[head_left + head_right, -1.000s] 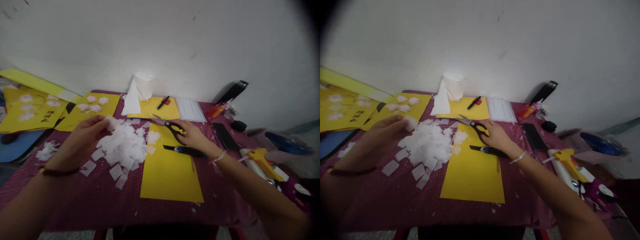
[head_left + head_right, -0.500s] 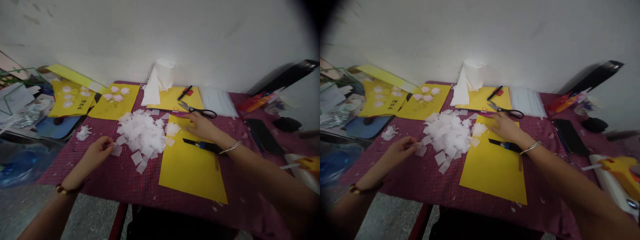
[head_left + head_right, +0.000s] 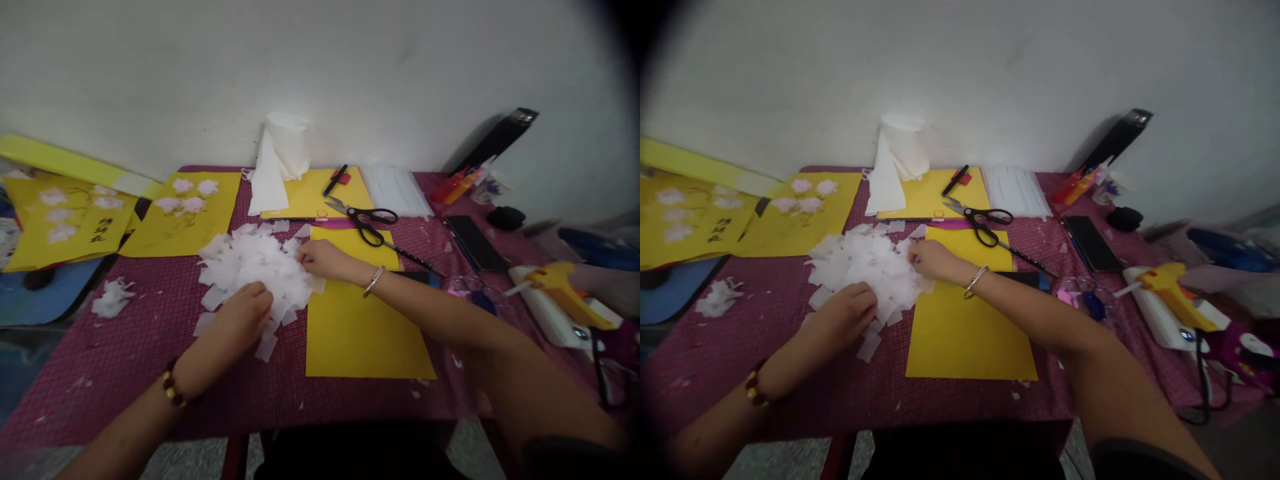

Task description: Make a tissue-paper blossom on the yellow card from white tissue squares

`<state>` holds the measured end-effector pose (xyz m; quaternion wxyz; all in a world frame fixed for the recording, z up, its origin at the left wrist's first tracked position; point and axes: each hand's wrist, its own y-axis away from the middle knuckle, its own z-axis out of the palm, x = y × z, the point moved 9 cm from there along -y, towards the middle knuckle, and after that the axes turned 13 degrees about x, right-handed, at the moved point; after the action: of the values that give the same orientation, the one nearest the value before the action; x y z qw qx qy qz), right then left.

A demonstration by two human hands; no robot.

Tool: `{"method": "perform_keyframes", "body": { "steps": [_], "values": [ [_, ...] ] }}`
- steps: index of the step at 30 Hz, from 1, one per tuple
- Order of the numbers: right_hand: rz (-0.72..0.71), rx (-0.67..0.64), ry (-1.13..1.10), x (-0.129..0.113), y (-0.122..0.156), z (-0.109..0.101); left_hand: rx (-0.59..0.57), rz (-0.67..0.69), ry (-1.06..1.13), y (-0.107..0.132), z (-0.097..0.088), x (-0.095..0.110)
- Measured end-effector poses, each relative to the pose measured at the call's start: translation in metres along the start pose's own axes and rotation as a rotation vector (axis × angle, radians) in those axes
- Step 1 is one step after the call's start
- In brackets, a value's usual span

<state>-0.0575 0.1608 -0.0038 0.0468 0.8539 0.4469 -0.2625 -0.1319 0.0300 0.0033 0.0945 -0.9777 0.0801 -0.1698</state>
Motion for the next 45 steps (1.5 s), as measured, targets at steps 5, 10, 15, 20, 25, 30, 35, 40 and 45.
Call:
{"method": "perform_keyframes", "body": {
  "steps": [5, 10, 15, 20, 25, 30, 35, 40, 45],
  "values": [
    [-0.083, 0.015, -0.019, -0.044, -0.023, 0.029, 0.180, -0.118, 0.034, -0.026, -0.033, -0.039],
    [-0.281, -0.100, 0.008, -0.087, -0.035, 0.036, 0.235, -0.163, 0.094, -0.019, -0.034, -0.066],
    [-0.232, -0.083, 0.100, -0.050, -0.041, -0.010, 0.216, -0.134, 0.136, -0.013, -0.020, -0.076],
    [-0.009, 0.010, 0.476, 0.016, -0.048, -0.027, 0.332, -0.105, 0.153, -0.010, -0.032, -0.067],
    [0.010, 0.077, 0.502, 0.022, -0.058, -0.014, 0.635, -0.173, 0.225, 0.002, -0.072, -0.067],
    [-0.053, 0.057, 0.434, 0.008, -0.078, -0.003, 0.696, -0.250, 0.285, 0.005, -0.084, -0.079],
    [-0.092, -0.005, 0.396, -0.003, -0.096, 0.013, 0.678, -0.286, 0.282, 0.002, -0.084, -0.086],
    [-0.048, -0.013, 0.322, -0.012, -0.101, 0.009, 0.717, -0.366, 0.250, 0.006, -0.094, -0.100],
    [-0.115, -0.158, 0.071, -0.032, -0.087, 0.001, 0.744, -0.410, 0.243, 0.008, -0.095, -0.110]
  ]
}}
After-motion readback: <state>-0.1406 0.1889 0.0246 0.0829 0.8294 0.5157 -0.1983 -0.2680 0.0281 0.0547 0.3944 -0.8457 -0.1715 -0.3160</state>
